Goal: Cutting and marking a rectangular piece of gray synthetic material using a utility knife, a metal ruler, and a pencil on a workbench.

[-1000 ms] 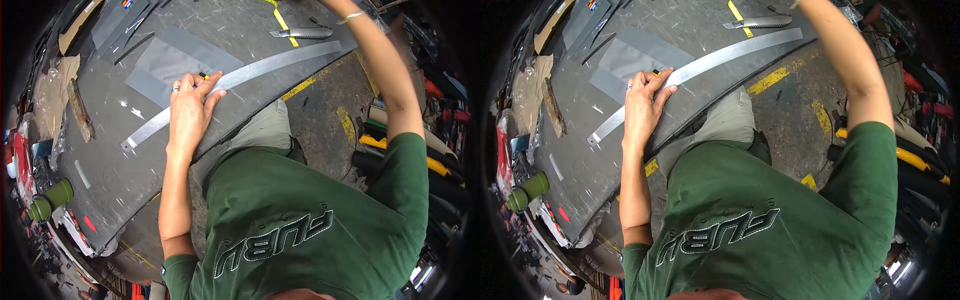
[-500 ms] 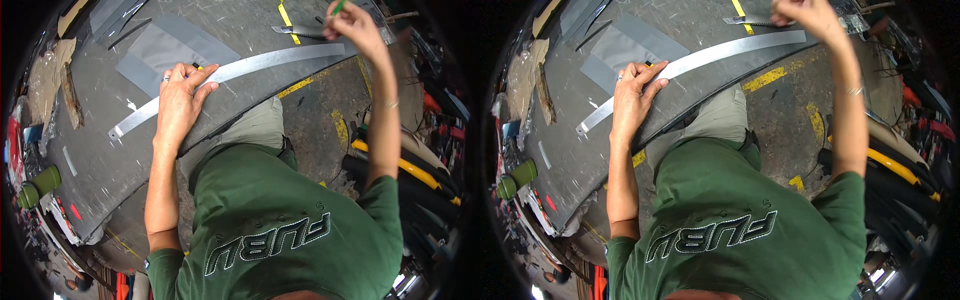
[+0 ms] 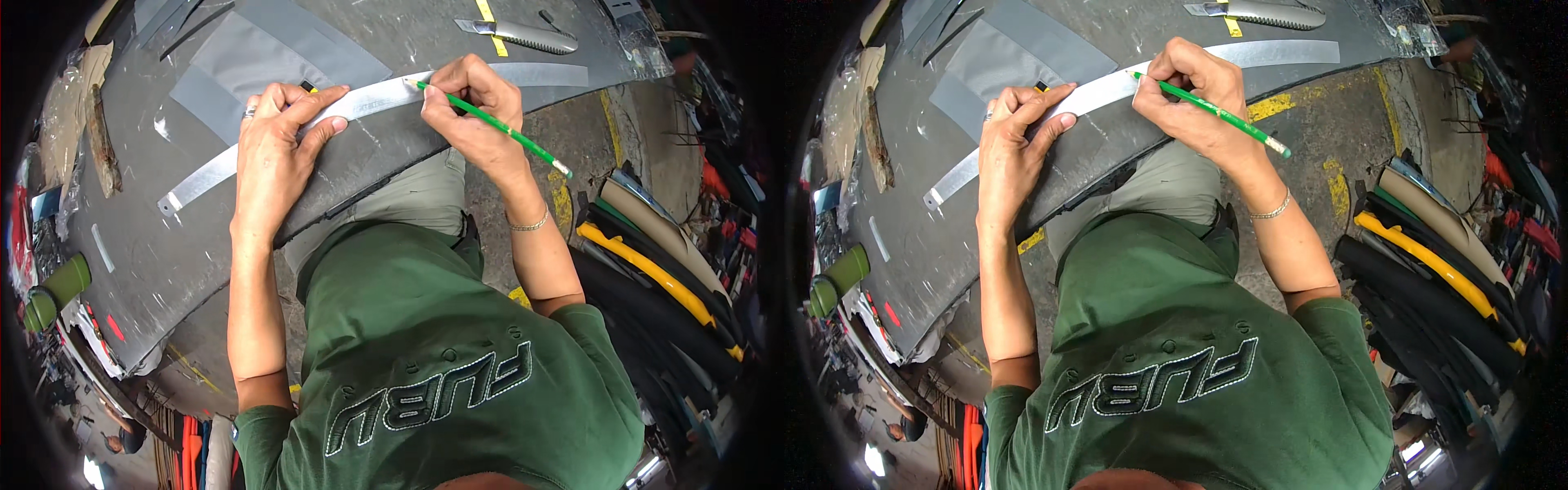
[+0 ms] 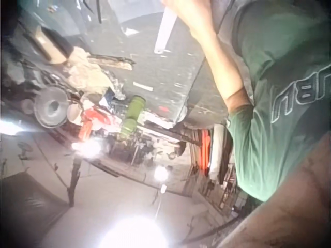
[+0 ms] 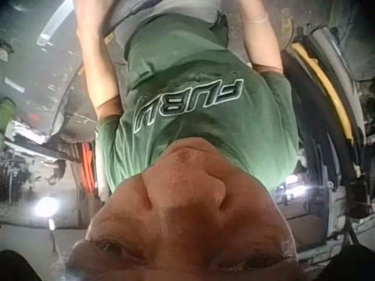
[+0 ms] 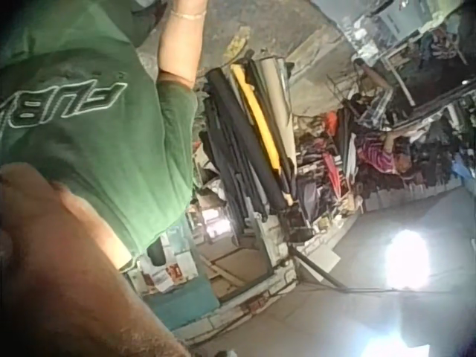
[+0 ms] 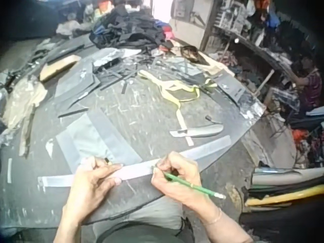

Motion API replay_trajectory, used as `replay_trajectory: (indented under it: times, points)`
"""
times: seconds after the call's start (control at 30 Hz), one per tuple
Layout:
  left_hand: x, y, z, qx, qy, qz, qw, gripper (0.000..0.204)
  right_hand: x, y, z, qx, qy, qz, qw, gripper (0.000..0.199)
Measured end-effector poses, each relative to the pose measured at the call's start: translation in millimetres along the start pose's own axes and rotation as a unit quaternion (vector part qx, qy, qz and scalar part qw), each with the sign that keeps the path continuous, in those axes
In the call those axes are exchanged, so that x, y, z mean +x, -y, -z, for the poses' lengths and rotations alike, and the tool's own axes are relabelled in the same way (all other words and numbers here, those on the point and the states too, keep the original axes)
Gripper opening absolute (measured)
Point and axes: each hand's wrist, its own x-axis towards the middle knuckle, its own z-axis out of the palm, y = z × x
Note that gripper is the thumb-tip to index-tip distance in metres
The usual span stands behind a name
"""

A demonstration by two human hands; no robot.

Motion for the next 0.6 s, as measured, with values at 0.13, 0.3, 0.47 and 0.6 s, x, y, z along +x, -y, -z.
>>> replay_trajectory:
  times: [0.13,0.3,0.47,0.6]
  points:
    - [0.3,-0.1,-0.7,-0.007,-0.006,0.007,1.0,0.033,2.2,4.5,-0.9,-0.066,-0.012,0.038,0.997,0.018]
    - [-1.2,1.3,-2.0,-0.006,-0.009,0.008,1.0,0.033,5.0,5.9,-3.1,-0.095,-0.016,0.072,0.993,0.018]
    - [-0.9,1.8,-3.2,-0.004,-0.014,-0.002,1.0,0.036,4.6,3.9,-3.0,-0.107,-0.016,0.073,0.991,0.018]
    - [-0.7,2.6,-3.5,-0.005,-0.013,-0.006,1.0,0.036,6.0,3.8,-1.2,-0.109,-0.007,0.083,0.991,0.017]
